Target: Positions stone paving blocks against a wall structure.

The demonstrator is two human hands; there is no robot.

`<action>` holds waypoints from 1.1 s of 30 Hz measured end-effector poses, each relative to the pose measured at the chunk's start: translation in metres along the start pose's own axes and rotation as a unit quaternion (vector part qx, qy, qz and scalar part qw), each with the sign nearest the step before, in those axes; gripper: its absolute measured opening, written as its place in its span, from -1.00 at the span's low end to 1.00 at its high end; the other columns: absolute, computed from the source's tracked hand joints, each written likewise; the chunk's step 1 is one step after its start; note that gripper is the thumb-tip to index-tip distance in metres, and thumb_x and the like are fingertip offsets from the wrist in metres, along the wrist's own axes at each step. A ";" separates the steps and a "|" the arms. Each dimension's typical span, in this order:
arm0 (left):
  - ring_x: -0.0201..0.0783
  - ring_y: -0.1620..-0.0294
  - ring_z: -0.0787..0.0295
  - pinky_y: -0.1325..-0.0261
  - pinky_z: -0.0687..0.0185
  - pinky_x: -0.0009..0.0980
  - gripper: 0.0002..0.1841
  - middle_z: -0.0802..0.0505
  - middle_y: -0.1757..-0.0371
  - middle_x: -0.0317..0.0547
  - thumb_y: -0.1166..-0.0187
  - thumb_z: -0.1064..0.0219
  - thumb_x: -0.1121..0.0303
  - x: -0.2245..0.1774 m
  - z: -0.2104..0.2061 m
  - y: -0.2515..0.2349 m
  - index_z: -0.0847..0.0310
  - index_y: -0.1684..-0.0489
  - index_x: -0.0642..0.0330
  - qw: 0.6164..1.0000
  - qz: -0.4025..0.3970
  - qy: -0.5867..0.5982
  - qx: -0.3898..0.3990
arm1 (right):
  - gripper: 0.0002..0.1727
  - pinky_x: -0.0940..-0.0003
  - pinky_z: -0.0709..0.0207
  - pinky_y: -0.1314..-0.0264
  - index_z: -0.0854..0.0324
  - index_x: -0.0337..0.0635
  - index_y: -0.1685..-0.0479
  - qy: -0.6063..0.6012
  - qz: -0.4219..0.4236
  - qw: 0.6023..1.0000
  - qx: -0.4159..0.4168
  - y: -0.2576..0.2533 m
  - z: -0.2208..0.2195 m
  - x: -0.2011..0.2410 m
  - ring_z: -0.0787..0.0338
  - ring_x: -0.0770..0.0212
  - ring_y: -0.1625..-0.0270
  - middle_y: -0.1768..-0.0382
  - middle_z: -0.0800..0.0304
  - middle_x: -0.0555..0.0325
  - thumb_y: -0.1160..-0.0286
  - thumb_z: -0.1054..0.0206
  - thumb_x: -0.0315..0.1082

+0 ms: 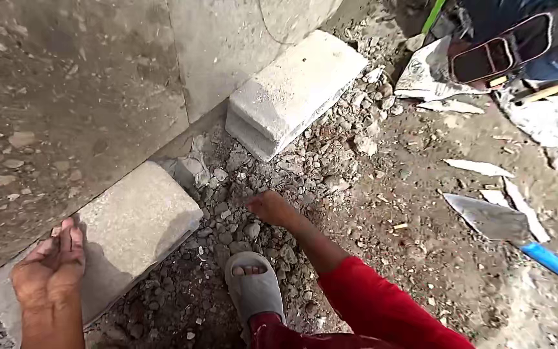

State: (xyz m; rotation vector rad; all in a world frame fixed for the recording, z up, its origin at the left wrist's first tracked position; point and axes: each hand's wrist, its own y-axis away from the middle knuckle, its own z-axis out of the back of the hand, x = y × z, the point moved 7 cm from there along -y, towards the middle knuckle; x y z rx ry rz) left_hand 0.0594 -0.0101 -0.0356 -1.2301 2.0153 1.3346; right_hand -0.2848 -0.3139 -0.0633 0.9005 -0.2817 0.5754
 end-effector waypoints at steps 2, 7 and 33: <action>-0.10 -0.14 -0.85 -0.25 -0.77 -0.21 -0.79 -0.82 -0.03 0.03 -0.77 0.17 0.43 0.000 0.002 0.001 -0.40 0.11 0.20 1.000 -0.005 -0.003 -0.001 | -0.64 -0.17 -0.52 -0.52 -0.69 -0.17 -0.40 -0.002 -0.002 1.000 -0.021 -0.019 -0.024 0.014 -0.75 -0.14 -0.40 -0.33 -0.78 -0.15 -0.80 -0.10 -0.37; -0.08 -0.21 -0.82 -0.29 -0.76 -0.19 -0.79 -0.80 -0.11 0.08 -0.75 0.16 0.44 0.000 -0.001 0.001 -0.41 0.02 0.24 1.000 -0.017 -0.014 -0.013 | -0.64 -0.29 -0.60 -0.39 -0.74 -0.12 -0.31 0.059 0.112 0.992 -0.029 -0.079 -0.074 0.023 -0.73 -0.27 -0.35 -0.39 -0.69 -0.19 -0.57 -0.31 -0.48; 0.03 -0.24 -0.82 -0.29 -0.77 -0.13 -0.78 -0.76 -0.21 0.19 -0.69 0.10 0.53 -0.001 -0.005 0.010 -0.39 -0.12 0.32 0.996 0.011 0.050 -0.070 | -0.71 -0.23 -0.71 -0.02 -0.64 -0.29 -0.18 -0.091 0.007 0.988 -0.124 -0.059 -0.027 0.030 -0.86 -0.19 0.10 0.12 -0.82 -0.22 -0.64 -0.39 -0.30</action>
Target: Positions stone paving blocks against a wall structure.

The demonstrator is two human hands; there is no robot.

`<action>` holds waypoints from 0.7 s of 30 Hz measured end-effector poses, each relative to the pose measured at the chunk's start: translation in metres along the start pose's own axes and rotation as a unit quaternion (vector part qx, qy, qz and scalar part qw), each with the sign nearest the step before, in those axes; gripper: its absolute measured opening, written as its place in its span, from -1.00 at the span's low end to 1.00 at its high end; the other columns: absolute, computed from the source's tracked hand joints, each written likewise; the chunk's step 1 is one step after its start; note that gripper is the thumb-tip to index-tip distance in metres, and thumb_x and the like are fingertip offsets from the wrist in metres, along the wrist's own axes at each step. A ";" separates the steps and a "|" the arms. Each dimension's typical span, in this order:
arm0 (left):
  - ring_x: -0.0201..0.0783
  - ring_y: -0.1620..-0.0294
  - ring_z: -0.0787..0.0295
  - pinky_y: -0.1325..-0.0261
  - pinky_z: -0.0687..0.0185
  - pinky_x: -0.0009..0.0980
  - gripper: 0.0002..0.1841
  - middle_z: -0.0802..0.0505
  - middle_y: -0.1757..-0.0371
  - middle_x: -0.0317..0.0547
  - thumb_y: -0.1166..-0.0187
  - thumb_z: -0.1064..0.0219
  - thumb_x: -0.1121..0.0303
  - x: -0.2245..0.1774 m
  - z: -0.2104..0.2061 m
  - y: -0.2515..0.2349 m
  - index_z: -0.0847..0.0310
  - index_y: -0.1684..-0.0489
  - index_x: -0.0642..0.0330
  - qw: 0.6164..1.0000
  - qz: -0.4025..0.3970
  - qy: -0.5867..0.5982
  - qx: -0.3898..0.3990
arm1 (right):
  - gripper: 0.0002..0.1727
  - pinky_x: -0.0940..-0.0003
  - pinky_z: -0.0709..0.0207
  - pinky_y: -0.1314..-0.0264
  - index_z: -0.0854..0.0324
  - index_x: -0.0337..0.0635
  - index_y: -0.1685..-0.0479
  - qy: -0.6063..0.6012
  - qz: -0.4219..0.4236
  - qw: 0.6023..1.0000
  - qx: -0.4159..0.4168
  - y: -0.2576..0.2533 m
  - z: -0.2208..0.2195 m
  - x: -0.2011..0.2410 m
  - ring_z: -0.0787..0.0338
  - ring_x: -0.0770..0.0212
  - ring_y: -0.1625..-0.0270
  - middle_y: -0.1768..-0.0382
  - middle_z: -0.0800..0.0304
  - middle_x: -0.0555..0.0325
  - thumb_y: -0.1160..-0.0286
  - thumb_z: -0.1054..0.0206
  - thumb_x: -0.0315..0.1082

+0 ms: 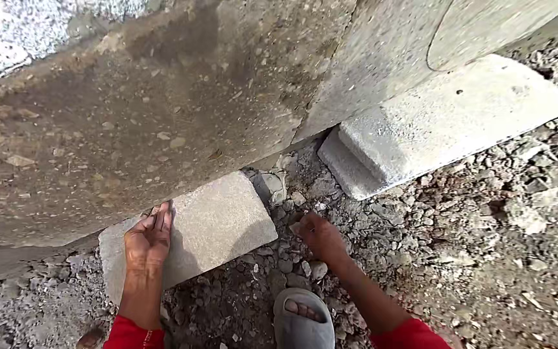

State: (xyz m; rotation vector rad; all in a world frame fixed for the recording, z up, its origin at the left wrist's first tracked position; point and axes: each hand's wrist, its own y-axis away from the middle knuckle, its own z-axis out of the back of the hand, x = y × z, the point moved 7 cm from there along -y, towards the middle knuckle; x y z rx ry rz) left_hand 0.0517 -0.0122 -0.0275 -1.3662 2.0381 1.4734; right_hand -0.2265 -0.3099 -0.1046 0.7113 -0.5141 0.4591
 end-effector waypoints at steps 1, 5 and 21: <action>0.03 -0.23 -0.82 -0.28 -0.77 -0.12 -0.79 -0.77 -0.19 0.18 -0.68 0.10 0.54 0.002 0.000 0.000 -0.40 -0.11 0.31 1.000 0.001 0.002 0.000 | -0.73 -0.03 -0.80 0.10 -0.62 -0.32 -0.16 -0.122 -0.009 0.992 -0.041 0.007 0.015 0.004 -0.88 -0.02 0.24 0.18 -0.83 -0.13 -0.62 -0.42 -0.36; 0.04 -0.26 -0.80 -0.31 -0.75 -0.10 -0.79 -0.75 -0.20 0.18 -0.67 0.09 0.55 0.001 -0.001 -0.001 -0.40 -0.10 0.32 1.000 -0.002 0.013 -0.001 | -0.73 0.37 -0.80 0.28 -0.64 -0.29 -0.21 -0.344 0.054 0.935 -0.062 0.014 0.055 0.069 -0.84 0.30 0.39 0.23 -0.83 0.04 -0.57 -0.36 -0.54; 0.02 -0.30 -0.81 -0.36 -0.74 -0.15 -0.82 -0.78 -0.19 0.19 -0.67 0.05 0.53 0.003 -0.001 0.003 -0.40 -0.07 0.33 1.000 -0.009 -0.018 0.003 | -0.71 -0.29 -0.46 -0.38 -0.86 -0.12 -0.07 0.188 0.182 0.965 0.029 0.025 -0.098 0.023 -0.61 -0.27 -0.43 -0.28 -0.72 -0.22 -0.39 -0.53 -0.27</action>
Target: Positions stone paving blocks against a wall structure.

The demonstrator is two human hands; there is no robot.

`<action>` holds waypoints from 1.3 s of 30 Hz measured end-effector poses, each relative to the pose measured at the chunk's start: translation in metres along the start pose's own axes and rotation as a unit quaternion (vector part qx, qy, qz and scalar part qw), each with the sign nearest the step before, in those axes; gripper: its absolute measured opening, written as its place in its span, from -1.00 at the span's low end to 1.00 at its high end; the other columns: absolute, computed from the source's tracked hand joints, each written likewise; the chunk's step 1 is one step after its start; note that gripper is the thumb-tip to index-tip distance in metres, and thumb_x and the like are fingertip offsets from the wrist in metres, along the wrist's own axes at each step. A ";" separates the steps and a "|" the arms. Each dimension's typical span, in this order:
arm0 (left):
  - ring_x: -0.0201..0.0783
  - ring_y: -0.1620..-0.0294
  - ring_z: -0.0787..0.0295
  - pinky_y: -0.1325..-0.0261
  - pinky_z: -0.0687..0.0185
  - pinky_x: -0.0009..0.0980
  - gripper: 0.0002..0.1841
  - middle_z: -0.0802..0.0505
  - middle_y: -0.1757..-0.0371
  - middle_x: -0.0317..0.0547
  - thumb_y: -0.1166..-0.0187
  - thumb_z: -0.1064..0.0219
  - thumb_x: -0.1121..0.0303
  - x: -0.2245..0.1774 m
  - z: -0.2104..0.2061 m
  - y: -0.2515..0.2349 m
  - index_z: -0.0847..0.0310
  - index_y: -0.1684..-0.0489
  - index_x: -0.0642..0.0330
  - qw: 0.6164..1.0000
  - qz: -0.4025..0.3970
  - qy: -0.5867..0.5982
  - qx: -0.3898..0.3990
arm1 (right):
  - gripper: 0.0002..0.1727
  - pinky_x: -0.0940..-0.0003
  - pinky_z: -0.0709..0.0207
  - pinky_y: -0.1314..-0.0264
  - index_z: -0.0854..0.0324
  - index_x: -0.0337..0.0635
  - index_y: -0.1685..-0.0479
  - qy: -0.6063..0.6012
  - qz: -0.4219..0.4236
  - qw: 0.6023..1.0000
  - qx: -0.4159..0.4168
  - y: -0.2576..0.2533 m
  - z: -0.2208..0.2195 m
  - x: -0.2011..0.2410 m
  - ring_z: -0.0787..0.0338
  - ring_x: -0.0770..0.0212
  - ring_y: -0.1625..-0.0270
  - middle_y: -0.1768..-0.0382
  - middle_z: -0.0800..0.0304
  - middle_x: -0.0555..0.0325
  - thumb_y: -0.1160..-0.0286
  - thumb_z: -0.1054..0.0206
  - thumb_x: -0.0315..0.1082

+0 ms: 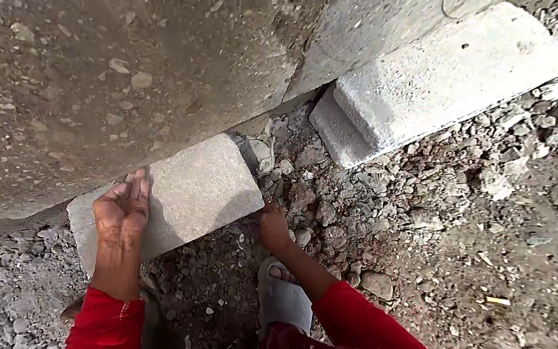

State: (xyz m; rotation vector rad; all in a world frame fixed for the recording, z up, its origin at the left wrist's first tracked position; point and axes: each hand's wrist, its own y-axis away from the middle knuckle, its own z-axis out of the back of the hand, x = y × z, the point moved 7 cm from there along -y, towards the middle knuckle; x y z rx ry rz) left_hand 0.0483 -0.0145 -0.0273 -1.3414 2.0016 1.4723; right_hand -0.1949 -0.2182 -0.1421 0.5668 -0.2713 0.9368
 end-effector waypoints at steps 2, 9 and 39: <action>0.03 -0.30 -0.80 -0.36 -0.74 -0.15 -0.81 -0.78 -0.20 0.21 -0.66 0.05 0.54 0.000 -0.001 -0.001 -0.41 -0.07 0.33 1.000 0.001 0.002 -0.001 | -0.71 -0.24 -0.48 -0.40 -0.85 -0.10 -0.12 -0.065 -0.013 0.998 0.024 0.004 0.007 -0.013 -0.64 -0.19 -0.37 -0.23 -0.72 -0.17 -0.50 -0.47 -0.23; 0.03 -0.31 -0.80 -0.37 -0.73 -0.14 -0.84 -0.78 -0.21 0.19 -0.68 0.05 0.53 -0.003 0.000 -0.003 -0.41 -0.03 0.31 1.000 -0.004 -0.003 -0.009 | -0.48 -0.38 -0.56 -0.29 -0.81 -0.15 -0.11 -0.077 -0.158 0.968 0.177 -0.015 0.035 -0.039 -0.77 -0.27 -0.24 -0.18 -0.78 -0.23 -0.59 -0.36 0.14; 0.03 -0.30 -0.81 -0.36 -0.74 -0.14 -0.86 -0.79 -0.20 0.18 -0.68 0.04 0.52 -0.004 -0.006 -0.003 -0.42 0.02 0.30 1.000 -0.002 0.016 -0.008 | -0.64 0.30 -0.80 -0.11 -0.82 -0.10 -0.15 -0.350 -0.045 0.936 0.016 0.071 0.063 0.024 -0.90 0.33 0.09 0.16 -0.93 0.23 -0.75 -0.19 -0.12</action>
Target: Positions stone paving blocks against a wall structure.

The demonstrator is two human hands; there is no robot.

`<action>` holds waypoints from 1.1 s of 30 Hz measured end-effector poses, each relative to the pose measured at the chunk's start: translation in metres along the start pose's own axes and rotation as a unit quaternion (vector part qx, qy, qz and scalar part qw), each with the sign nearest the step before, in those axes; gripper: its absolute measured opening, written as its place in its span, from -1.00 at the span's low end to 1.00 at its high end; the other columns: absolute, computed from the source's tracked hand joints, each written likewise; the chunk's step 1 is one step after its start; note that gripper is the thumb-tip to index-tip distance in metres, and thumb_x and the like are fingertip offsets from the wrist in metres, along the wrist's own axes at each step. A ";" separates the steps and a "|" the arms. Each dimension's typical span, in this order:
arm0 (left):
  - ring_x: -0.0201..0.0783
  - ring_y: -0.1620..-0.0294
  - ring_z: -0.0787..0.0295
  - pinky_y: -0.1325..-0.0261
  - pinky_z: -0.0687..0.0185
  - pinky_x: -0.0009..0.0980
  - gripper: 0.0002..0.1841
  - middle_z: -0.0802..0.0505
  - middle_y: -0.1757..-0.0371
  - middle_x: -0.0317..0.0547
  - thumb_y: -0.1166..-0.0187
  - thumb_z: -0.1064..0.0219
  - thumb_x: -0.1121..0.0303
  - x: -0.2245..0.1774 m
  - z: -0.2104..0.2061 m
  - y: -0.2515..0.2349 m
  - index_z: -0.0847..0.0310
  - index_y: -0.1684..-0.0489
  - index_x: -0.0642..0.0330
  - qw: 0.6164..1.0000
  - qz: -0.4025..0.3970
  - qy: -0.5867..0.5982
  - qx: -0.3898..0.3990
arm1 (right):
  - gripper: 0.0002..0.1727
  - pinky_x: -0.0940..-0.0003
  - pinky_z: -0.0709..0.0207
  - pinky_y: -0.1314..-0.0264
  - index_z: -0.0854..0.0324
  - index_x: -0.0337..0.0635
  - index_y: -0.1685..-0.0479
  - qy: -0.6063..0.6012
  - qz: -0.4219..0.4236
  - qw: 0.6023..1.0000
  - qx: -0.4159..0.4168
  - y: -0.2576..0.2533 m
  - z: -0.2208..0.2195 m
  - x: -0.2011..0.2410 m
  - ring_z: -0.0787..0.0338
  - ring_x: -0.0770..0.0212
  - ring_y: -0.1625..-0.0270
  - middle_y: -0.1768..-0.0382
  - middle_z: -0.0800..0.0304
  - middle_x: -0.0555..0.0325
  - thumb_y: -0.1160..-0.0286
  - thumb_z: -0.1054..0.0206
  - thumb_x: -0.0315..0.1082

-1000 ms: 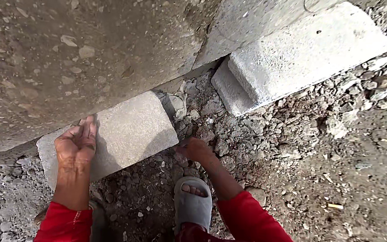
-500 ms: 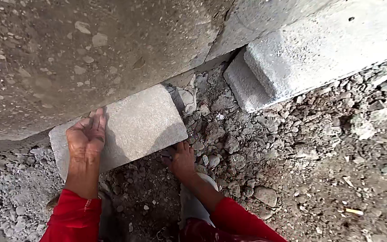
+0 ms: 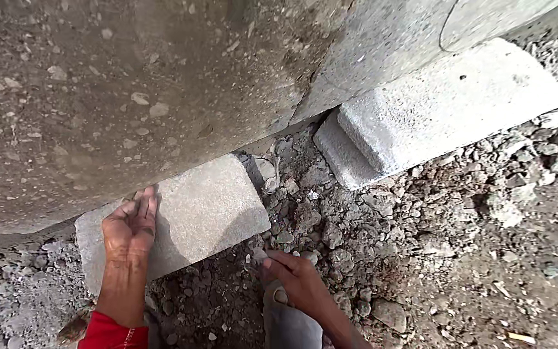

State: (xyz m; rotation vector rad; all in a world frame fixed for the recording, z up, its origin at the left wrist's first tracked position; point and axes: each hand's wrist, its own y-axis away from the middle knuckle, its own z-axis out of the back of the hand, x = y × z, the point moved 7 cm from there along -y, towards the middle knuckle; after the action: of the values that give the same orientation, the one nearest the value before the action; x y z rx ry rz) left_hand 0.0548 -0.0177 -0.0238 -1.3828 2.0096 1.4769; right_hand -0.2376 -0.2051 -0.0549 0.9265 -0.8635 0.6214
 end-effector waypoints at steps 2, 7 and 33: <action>0.02 -0.25 -0.83 -0.31 -0.76 -0.12 -0.84 -0.80 -0.16 0.15 -0.69 0.04 0.52 0.001 0.002 -0.002 -0.44 0.01 0.29 1.000 0.000 0.004 -0.005 | -0.74 0.37 -0.84 0.09 -0.85 -0.11 0.04 -0.063 0.003 0.997 -0.049 -0.015 0.028 0.032 -0.90 0.35 0.27 0.35 -0.91 0.28 -0.69 -0.28 -0.21; 0.05 -0.24 -0.83 -0.29 -0.77 -0.12 -0.81 -0.79 -0.17 0.18 -0.69 0.06 0.52 0.002 0.005 -0.002 -0.43 -0.06 0.30 1.000 0.008 0.005 -0.010 | -0.66 0.22 -0.72 0.23 -0.77 -0.24 0.02 -0.023 -0.066 0.997 0.012 -0.111 0.028 0.092 -0.79 0.23 0.40 0.38 -0.82 0.09 -0.77 -0.25 -0.12; 0.07 -0.24 -0.82 -0.32 -0.75 -0.08 -0.79 -0.78 -0.17 0.20 -0.72 0.06 0.52 0.004 0.005 -0.004 -0.42 -0.13 0.31 0.999 0.012 0.027 -0.017 | -0.72 -0.22 -0.68 0.02 -0.79 -0.23 0.06 0.267 0.107 0.947 -0.143 -0.165 -0.013 0.134 -0.87 -0.18 0.04 0.06 -0.87 -0.13 -0.71 -0.26 -0.22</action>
State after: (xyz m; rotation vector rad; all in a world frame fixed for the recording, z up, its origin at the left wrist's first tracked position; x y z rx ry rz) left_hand 0.0546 -0.0150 -0.0309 -1.4306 2.0497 1.5059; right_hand -0.0357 -0.2593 -0.0146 0.3682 -0.5440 0.8589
